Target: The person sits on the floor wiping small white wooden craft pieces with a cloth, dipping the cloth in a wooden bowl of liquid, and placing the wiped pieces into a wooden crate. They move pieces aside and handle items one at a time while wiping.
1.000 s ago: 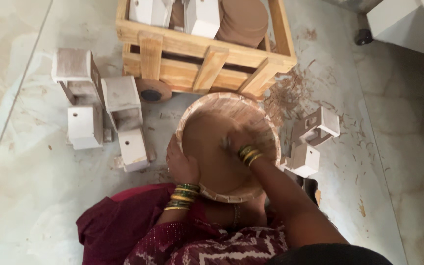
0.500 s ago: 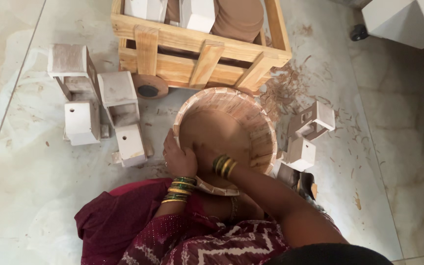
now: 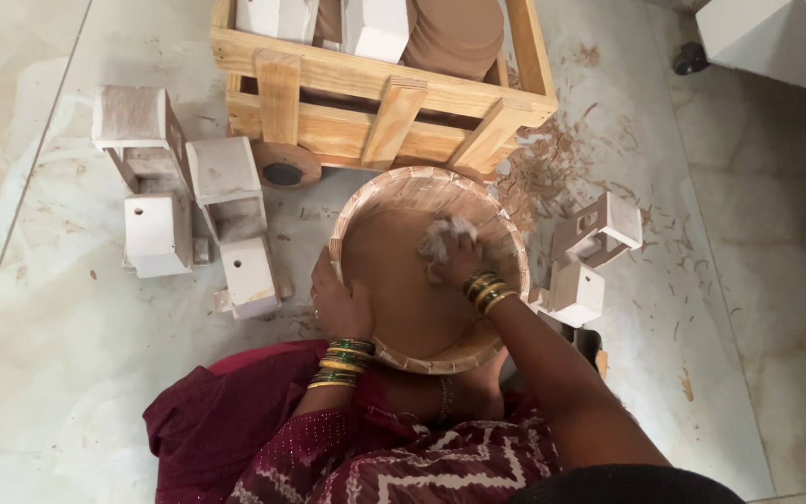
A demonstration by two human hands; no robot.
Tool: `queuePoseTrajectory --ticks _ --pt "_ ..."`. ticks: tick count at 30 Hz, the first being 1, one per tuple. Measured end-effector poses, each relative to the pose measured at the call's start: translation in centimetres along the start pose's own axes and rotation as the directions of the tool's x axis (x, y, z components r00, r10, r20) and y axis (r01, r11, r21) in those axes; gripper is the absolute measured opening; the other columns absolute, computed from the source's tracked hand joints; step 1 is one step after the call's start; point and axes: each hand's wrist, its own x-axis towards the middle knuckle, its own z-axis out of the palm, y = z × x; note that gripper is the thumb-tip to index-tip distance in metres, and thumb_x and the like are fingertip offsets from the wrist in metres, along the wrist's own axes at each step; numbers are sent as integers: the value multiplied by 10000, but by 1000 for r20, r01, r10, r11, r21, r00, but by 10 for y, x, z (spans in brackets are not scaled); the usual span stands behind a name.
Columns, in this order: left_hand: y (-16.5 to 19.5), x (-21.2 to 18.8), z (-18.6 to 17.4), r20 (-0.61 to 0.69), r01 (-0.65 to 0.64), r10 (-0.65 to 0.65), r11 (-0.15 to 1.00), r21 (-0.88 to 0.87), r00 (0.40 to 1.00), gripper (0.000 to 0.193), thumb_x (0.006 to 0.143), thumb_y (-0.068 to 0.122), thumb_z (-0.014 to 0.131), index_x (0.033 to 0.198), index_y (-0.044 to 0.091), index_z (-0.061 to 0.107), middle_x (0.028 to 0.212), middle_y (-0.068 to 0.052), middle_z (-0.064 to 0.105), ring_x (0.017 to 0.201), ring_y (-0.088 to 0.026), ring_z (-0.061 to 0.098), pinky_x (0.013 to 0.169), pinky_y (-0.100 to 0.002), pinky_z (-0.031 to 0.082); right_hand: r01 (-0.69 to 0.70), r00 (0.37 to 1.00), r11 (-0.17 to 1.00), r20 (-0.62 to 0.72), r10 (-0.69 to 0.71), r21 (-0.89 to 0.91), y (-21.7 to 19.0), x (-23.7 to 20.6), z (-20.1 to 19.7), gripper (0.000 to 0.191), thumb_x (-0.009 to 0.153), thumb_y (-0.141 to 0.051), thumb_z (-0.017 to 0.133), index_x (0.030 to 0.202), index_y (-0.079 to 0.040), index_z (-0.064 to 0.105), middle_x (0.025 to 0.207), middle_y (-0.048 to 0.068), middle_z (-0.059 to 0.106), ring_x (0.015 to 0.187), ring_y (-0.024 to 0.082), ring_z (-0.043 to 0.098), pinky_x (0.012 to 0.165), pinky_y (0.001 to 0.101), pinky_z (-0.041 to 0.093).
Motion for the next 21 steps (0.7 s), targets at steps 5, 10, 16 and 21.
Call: queuePoseTrajectory --ticks 5,10,16,21 --pt "-4 0 6 7 -27 27 999 19 1000 715 817 82 570 1515 27 428 1457 -220 522 1272 -452 521 1084 -533 413 -109 993 993 47 111 -44 -32 36 14 850 889 -519 608 1548 -91 284 1627 247 202 1485 511 209 1193 637 176" --pt "-8 4 10 13 -56 55 998 17 998 720 814 79 578 1513 6 419 1440 -237 519 1263 -458 521 1087 -536 404 -64 974 998 -216 68 25 -70 56 14 602 1029 -338 518 1499 13 385 1523 324 420 1388 533 404 1197 634 266" --pt "-9 3 9 14 -20 20 1000 2 1000 698 827 91 571 1506 13 430 1446 -233 523 1258 -457 520 1089 -527 405 281 956 960 -91 -279 9 -120 35 16 677 924 -333 550 1500 -25 370 1402 308 478 1108 457 609 826 604 516" --pt "-6 0 4 3 -17 17 1000 -25 1000 720 803 85 578 1507 21 438 1447 -228 519 1270 -464 504 1094 -539 390 654 754 753 140 -642 -72 -128 -22 29 420 881 -325 625 1231 -92 642 1269 209 653 1116 360 668 928 482 536"
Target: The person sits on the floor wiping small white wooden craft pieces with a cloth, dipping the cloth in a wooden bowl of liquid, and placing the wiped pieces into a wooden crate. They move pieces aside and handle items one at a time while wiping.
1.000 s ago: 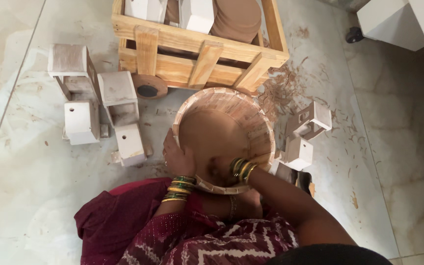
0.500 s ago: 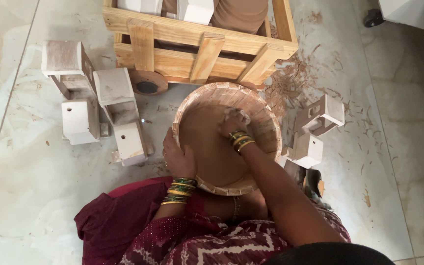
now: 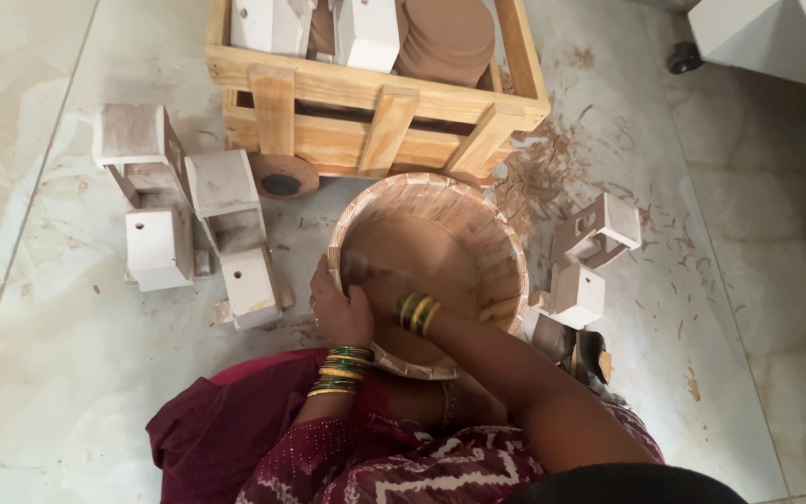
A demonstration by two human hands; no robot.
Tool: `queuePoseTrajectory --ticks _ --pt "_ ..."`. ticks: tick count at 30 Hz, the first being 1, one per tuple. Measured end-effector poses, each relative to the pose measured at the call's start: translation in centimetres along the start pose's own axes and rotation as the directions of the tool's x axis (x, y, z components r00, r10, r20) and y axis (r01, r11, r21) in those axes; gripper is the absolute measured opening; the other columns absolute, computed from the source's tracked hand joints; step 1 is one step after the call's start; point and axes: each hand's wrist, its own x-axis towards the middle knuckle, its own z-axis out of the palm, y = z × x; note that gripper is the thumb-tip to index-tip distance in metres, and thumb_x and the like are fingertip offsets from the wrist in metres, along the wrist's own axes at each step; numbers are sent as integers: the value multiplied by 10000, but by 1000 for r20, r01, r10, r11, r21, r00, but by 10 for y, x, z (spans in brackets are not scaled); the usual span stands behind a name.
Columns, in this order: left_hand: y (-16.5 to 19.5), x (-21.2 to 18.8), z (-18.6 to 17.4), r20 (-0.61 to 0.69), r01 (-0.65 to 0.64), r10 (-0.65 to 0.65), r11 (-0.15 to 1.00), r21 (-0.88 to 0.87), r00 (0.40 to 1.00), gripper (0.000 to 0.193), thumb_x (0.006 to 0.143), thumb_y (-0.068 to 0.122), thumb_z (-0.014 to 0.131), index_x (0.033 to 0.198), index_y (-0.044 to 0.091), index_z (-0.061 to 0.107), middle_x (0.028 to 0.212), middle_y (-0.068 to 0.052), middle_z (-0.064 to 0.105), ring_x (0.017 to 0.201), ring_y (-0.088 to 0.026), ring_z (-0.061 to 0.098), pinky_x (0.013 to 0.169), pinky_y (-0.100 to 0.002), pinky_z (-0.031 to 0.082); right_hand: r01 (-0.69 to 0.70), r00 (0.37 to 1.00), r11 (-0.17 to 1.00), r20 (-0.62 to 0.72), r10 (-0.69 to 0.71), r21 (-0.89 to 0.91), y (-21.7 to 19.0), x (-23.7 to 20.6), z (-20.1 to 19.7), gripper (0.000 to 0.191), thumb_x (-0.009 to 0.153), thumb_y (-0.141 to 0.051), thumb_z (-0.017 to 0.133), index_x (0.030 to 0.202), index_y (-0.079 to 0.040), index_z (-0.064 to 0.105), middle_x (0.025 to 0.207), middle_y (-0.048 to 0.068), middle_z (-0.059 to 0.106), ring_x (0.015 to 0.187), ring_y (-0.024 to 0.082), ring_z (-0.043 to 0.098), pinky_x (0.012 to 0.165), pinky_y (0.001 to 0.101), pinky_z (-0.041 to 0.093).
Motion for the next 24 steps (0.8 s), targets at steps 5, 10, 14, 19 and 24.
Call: queuePoseTrajectory --ticks 5,10,14,19,24 --pt "2 -3 -5 -2 7 -7 1000 -14 1000 707 812 101 588 1500 33 443 1463 -219 514 1284 -457 498 1083 -542 391 233 912 877 218 -347 421 18 -66 37 435 836 -211 690 1258 -106 668 1206 150 706 1109 328 679 974 443 523" --pt "1 -3 -5 -15 -33 33 999 1 999 721 802 105 576 1503 21 434 1453 -230 515 1289 -460 498 1093 -545 396 39 842 994 533 -87 100 87 -114 17 304 756 -208 767 1058 -205 800 1129 137 735 1045 332 693 957 443 538" --pt "2 -2 -4 -3 15 -15 1000 11 1000 711 807 114 577 1500 34 445 1437 -222 527 1273 -455 504 1077 -545 409 -377 912 924 148 383 -67 117 -91 -1 277 852 -304 748 1071 -133 759 1123 197 700 981 380 704 926 491 539" --pt "4 0 -1 14 52 -52 998 41 999 701 815 133 588 1495 44 443 1435 -219 524 1257 -460 502 1047 -547 414 -402 777 873 -400 485 277 131 -61 -15 584 709 26 641 1282 -77 594 1252 278 618 1048 473 634 890 515 526" --pt "-2 3 3 5 -16 15 1000 21 1000 708 825 129 593 1506 31 429 1417 -236 529 1245 -460 515 1070 -542 409 -587 787 752 -7 617 299 108 -15 -15 542 942 -80 550 1475 -151 485 1252 236 692 1165 403 669 992 495 542"
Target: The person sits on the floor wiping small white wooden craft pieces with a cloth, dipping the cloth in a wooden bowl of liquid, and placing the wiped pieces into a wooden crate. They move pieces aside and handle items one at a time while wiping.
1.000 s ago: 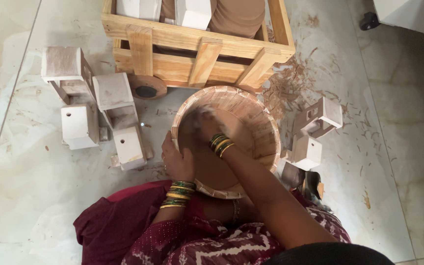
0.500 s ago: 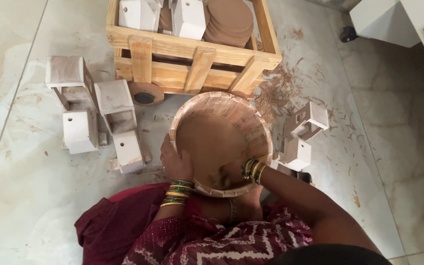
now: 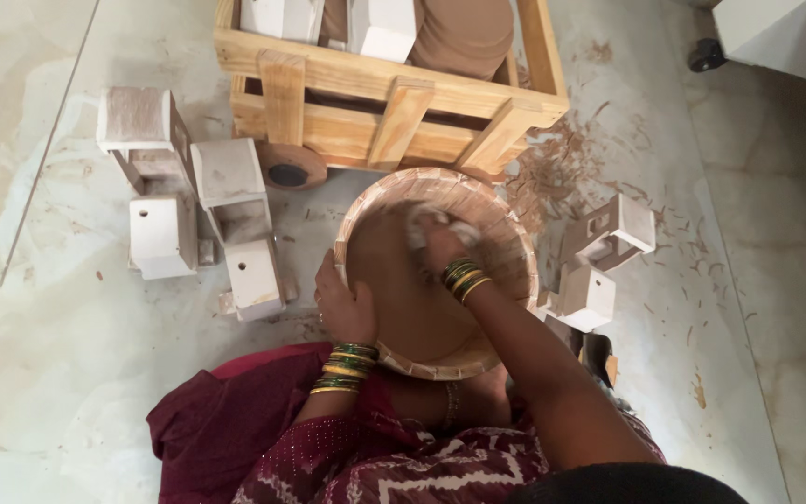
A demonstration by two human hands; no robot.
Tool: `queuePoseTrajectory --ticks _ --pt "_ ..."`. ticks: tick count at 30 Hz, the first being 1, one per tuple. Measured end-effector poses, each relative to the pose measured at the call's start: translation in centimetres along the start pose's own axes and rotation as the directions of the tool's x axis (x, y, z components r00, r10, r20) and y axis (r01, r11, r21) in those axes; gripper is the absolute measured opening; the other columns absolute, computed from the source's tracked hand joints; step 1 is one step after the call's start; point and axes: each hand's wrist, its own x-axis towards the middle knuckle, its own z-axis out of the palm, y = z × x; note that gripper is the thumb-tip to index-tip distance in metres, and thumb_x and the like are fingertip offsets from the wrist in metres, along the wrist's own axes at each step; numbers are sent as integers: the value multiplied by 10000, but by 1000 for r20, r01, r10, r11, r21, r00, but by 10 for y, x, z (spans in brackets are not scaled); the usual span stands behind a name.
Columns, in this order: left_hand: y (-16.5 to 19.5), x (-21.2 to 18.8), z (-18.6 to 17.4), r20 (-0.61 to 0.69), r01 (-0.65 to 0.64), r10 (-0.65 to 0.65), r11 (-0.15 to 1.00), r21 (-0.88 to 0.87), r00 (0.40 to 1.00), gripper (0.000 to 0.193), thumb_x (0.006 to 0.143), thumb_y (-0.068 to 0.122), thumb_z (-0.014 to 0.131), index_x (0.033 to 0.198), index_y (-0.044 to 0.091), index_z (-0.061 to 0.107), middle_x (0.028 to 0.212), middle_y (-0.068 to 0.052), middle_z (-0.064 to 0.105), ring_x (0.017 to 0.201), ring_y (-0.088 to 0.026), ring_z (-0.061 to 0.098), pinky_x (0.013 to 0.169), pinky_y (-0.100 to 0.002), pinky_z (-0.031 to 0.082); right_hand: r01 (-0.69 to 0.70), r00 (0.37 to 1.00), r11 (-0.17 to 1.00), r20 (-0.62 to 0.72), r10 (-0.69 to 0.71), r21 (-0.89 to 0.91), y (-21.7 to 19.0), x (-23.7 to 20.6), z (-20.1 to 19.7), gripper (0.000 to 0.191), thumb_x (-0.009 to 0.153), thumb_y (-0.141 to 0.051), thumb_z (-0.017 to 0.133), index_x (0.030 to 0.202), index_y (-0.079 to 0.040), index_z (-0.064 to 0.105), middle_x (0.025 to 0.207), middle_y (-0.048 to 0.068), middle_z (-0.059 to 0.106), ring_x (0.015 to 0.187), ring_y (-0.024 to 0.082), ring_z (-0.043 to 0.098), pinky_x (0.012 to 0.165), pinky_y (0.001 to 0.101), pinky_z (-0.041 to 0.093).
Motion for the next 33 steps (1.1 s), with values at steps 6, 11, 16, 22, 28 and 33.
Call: queuePoseTrajectory --ticks 6,11,16,22,28,33 --pt "-6 2 3 -19 -16 16 1000 13 1000 706 824 103 588 1507 29 427 1409 -240 531 1250 -465 519 1076 -542 407 773 468 449 -75 -881 -448 -36 -6 42 426 959 -249 563 1377 -167 563 1492 125 554 1337 331 535 1137 488 423" --pt "-4 0 1 -8 22 -22 1000 -9 1000 699 825 97 598 1502 43 435 1419 -229 535 1249 -455 522 1068 -531 417 457 852 753 -9 -524 -474 -15 3 15 526 1026 -362 510 1528 -210 463 1547 56 463 1405 335 420 1160 577 324" --pt "1 1 -5 -18 3 -3 1000 19 1000 709 816 96 606 1502 43 438 1417 -221 538 1263 -448 520 1081 -535 409 225 959 831 -37 -282 -509 3 -12 -6 670 1000 -375 531 1601 -211 285 1644 64 347 1465 320 359 1180 611 243" --pt "4 -3 -12 24 63 -64 998 14 998 716 807 97 595 1502 41 431 1448 -221 520 1272 -464 502 1068 -542 406 5 986 873 148 77 -488 5 -37 -7 1120 832 -507 712 1632 -78 55 1670 164 234 1504 348 306 1209 529 262" --pt "3 -8 -16 -2 29 -29 999 -16 1000 724 804 135 594 1505 40 436 1453 -210 519 1283 -463 500 1086 -552 409 -32 987 832 115 115 -554 9 -60 12 961 886 -412 661 1595 -11 151 1624 239 276 1433 432 375 1128 549 347" --pt "8 -10 -21 7 64 -64 998 -9 998 707 810 149 610 1492 60 446 1455 -193 518 1286 -459 488 1068 -556 404 48 951 909 298 85 -413 8 -93 25 734 923 -441 625 1470 -40 344 1485 221 422 1339 408 473 1097 520 391"
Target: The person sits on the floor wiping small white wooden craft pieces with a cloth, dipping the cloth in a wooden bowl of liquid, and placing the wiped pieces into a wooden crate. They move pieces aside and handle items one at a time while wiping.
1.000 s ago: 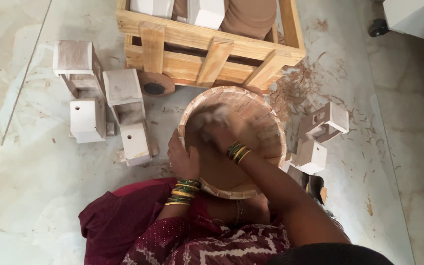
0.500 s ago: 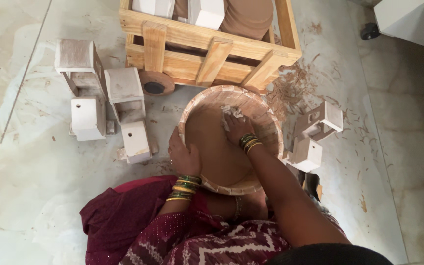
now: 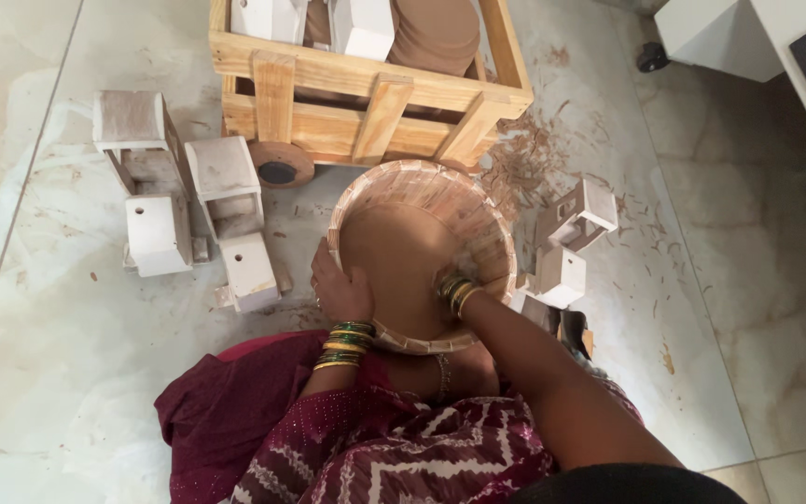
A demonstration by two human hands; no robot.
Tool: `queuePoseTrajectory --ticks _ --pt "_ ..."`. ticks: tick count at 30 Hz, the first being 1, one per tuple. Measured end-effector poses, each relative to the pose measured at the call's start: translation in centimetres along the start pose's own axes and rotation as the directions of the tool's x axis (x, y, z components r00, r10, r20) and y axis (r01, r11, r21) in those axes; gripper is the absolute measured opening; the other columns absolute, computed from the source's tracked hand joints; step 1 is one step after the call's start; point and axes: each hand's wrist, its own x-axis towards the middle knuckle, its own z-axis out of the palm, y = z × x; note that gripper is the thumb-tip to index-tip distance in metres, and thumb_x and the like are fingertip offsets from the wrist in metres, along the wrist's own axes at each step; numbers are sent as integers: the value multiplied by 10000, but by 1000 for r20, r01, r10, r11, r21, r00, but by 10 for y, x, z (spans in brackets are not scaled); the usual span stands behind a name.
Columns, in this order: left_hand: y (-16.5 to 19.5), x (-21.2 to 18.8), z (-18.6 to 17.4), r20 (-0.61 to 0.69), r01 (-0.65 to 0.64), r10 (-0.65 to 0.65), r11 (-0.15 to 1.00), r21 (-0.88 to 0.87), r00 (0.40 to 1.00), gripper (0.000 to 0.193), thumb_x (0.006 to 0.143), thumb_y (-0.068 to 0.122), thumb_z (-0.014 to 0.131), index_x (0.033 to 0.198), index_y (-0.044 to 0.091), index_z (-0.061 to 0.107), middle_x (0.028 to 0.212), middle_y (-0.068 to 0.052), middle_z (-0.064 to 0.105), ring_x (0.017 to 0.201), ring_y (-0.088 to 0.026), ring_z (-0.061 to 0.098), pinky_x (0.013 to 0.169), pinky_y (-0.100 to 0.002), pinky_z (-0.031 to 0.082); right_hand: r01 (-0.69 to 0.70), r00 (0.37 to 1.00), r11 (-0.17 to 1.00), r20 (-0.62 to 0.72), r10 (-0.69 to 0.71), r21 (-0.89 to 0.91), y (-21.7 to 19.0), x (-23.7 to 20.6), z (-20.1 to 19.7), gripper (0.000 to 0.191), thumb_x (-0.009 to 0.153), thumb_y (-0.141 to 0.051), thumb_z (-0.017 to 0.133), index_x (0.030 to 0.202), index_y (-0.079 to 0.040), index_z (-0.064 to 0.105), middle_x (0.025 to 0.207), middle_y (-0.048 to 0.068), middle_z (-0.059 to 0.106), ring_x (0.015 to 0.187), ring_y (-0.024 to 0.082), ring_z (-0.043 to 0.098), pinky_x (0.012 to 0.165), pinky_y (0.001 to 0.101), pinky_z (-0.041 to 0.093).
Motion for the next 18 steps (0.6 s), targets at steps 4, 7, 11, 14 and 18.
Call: queuePoseTrajectory --ticks 4,7,11,14,18 --pt "-1 -1 -2 -4 -28 28 999 -31 1000 723 798 147 617 1495 53 445 1437 -202 524 1272 -463 488 1075 -556 404 169 974 981 135 -181 100 -9 -29 5 587 953 -464 597 1370 -63 498 1374 206 539 1264 388 552 1073 497 426" --pt "-5 -1 2 -11 -12 12 1000 -25 1000 715 799 156 617 1485 44 446 1434 -217 519 1264 -470 487 1062 -552 404 266 943 946 155 -295 184 -23 -41 5 515 975 -481 575 1295 -81 614 1291 196 627 1207 373 611 1054 479 453" --pt "-8 1 10 -43 -50 49 998 -26 998 665 849 159 601 1487 32 462 1423 -235 538 1258 -468 514 1081 -551 402 465 872 860 57 -486 210 -58 -19 -4 483 936 -418 578 1282 -99 686 1248 178 701 1178 340 652 1036 454 479" --pt "-11 2 13 -49 -60 58 997 -47 997 622 900 174 604 1487 19 468 1422 -250 542 1258 -468 524 1089 -550 398 526 848 720 -209 -487 454 -65 11 -16 526 898 -271 604 1390 -87 583 1325 161 662 1233 322 626 1058 433 486" --pt "-11 3 15 -27 -60 60 998 -23 998 668 858 177 631 1482 13 459 1427 -261 535 1251 -471 516 1068 -540 405 540 841 296 -521 -150 788 -67 44 -35 562 944 -139 605 1482 -65 462 1401 138 611 1290 324 611 1099 405 497"
